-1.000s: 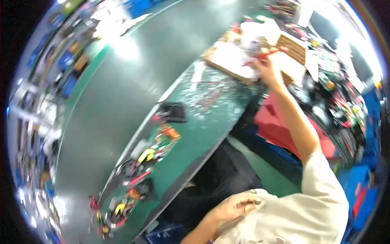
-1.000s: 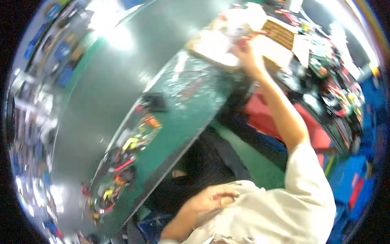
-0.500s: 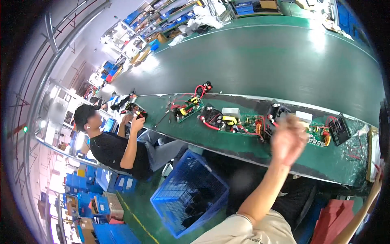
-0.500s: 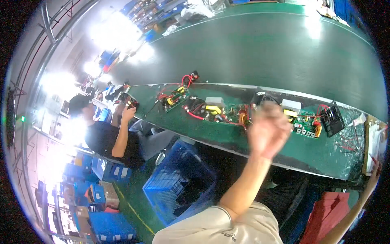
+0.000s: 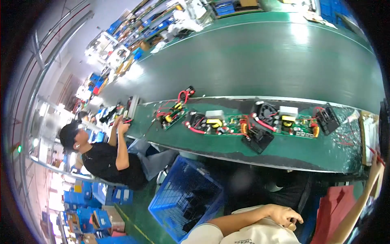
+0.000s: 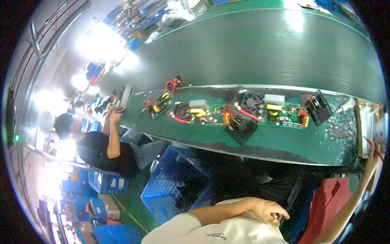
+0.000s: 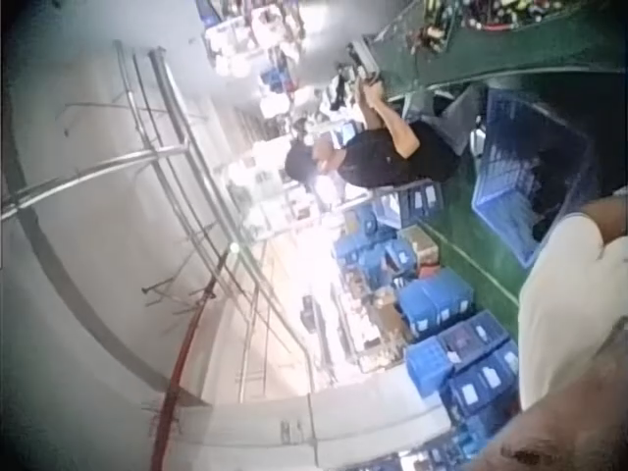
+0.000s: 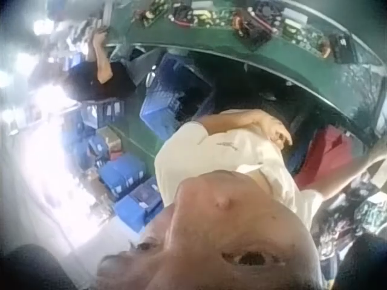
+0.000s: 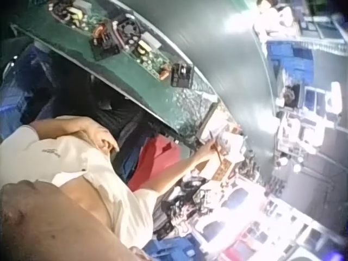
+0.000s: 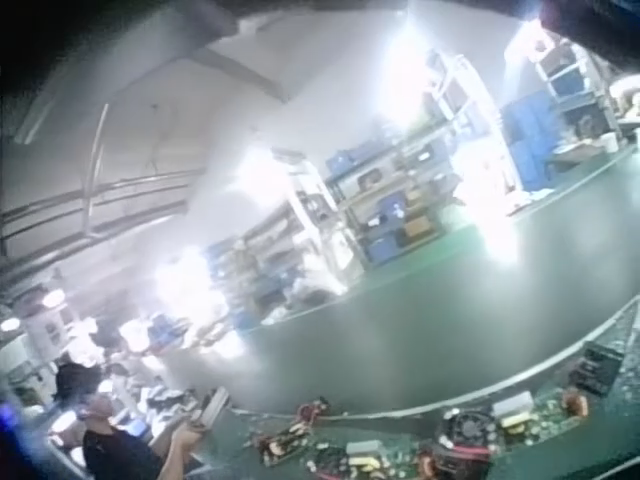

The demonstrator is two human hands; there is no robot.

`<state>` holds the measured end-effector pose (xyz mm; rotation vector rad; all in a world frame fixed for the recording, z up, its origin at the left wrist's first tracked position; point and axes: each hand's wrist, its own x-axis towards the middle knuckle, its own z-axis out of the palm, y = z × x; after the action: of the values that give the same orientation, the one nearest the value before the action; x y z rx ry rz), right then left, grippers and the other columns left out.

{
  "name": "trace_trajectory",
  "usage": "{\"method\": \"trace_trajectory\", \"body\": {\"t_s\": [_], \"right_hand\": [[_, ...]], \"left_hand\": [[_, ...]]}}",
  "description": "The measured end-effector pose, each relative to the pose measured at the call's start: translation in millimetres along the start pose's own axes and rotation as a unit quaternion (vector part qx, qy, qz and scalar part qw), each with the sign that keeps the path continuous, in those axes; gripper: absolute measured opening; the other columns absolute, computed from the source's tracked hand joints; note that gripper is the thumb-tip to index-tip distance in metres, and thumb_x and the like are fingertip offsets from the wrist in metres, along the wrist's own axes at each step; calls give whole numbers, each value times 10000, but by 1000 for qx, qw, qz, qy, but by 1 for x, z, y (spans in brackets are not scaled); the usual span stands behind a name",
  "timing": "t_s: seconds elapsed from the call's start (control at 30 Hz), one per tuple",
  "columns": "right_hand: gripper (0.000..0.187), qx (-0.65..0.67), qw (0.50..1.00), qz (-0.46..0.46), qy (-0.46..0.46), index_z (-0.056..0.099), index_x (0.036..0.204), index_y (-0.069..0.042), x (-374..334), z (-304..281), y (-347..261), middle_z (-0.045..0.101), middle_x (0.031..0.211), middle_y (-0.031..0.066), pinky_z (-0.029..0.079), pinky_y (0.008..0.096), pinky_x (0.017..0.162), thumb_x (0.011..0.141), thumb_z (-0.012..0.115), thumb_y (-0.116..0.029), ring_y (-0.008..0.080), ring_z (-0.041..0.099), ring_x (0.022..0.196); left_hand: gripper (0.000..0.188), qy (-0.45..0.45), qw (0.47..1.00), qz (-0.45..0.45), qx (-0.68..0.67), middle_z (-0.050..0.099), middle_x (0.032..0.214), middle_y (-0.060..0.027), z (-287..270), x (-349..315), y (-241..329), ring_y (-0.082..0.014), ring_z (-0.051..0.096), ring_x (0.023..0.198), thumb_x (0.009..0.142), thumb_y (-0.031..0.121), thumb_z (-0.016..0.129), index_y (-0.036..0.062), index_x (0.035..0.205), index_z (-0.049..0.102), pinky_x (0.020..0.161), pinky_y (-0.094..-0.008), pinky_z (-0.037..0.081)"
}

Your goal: Assembling electronic components including cooling fans and heatsinks onto circuit boards on a manufacturing assembly line.

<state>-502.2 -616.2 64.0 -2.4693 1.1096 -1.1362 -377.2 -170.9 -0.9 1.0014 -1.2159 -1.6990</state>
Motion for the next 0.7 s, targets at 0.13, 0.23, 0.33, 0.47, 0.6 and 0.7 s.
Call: {"method": "trace_trajectory", "body": {"t_s": [0.13,0.23,0.33,0.47,0.6,0.7], "right_hand": [[289,94,992,58,-60,640,1085,-2,24,31,146,627,882,27,447,253,684,987,590,-270,107,536,752],[296,181,980,77,-17,637,1114,10,17,63,102,624,896,34,439,246,687,987,591,-253,91,528,777],[307,150,984,92,-25,630,1139,19,8,58,91,632,916,53,454,251,722,987,590,-244,90,545,803],[300,139,986,87,-19,622,1140,26,1,40,80,650,948,70,470,265,771,979,595,-226,125,580,860],[240,125,987,101,-8,694,1100,-62,-19,6,70,678,921,56,466,306,736,976,569,-226,147,561,774],[244,21,990,137,24,698,1041,-39,-20,10,-16,712,904,119,505,358,761,917,536,-174,235,656,823]], "left_hand": [[505,-5,997,4,71,655,1014,-138,6,8,4,-225,647,854,871,214,635,-4,1315,534,751,-336,513],[625,-35,996,10,81,642,1082,-172,-9,4,-4,-263,653,908,825,390,692,-19,1280,563,804,-350,521],[642,-69,985,2,160,612,1122,-191,-8,16,11,-335,619,1006,824,368,697,-16,1309,525,866,-405,499],[633,-58,982,-9,178,605,1152,-204,-3,20,7,-357,612,1039,830,364,695,-3,1317,521,884,-408,497],[604,-105,988,-30,107,604,1181,-195,-10,22,15,-322,621,1047,874,328,670,8,1354,492,895,-403,503],[599,-15,991,-55,120,603,1226,-167,-27,-2,22,-260,615,1099,873,287,692,35,1381,499,962,-369,478]]}}
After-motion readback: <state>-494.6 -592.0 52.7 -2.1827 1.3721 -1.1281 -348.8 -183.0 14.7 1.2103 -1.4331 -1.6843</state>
